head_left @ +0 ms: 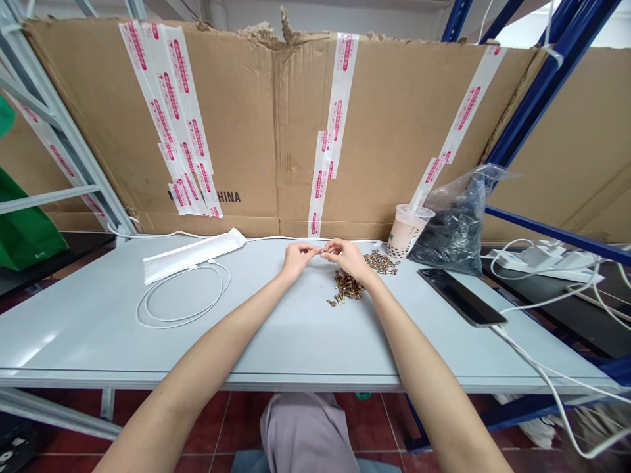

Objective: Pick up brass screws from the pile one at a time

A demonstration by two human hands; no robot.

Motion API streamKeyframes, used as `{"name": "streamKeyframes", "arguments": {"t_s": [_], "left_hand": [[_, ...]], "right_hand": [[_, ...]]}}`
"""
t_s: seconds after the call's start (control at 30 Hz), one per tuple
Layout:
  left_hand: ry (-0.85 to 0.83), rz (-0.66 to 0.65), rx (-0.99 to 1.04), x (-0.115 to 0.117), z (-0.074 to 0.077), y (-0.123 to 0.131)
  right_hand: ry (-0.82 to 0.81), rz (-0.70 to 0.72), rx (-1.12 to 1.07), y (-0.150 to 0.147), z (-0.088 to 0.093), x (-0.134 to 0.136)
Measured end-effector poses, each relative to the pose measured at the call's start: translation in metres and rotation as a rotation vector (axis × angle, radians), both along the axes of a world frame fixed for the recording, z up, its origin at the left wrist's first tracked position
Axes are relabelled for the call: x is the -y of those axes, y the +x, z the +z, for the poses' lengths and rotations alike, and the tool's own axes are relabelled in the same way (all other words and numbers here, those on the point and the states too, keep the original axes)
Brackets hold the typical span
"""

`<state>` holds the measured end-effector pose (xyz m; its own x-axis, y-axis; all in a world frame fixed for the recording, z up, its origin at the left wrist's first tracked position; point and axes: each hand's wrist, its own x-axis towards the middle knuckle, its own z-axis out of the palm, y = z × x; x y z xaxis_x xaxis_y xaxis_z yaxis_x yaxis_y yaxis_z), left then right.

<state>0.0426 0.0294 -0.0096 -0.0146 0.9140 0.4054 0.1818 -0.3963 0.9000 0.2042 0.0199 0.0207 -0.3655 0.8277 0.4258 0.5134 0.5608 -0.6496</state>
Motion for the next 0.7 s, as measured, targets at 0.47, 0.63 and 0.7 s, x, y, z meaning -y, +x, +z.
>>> {"name": "streamKeyframes", "arguments": {"t_s": [0.47,0.63,0.7], "left_hand": [[0.021,0.014,0.07,0.0005,0.0007,0.0003],[0.047,-0.021,0.103,0.0006,0.0022,-0.0004],[0.058,-0.039,0.112,0.0006,0.0024,-0.0008]], "right_hand": [[-0.02,-0.053,-0.139,-0.0035,0.0021,0.0014],[-0.092,-0.052,-0.256,-0.0068,0.0005,0.0009],[-0.129,-0.036,-0.3,-0.0077,-0.0006,0.0004]]}}
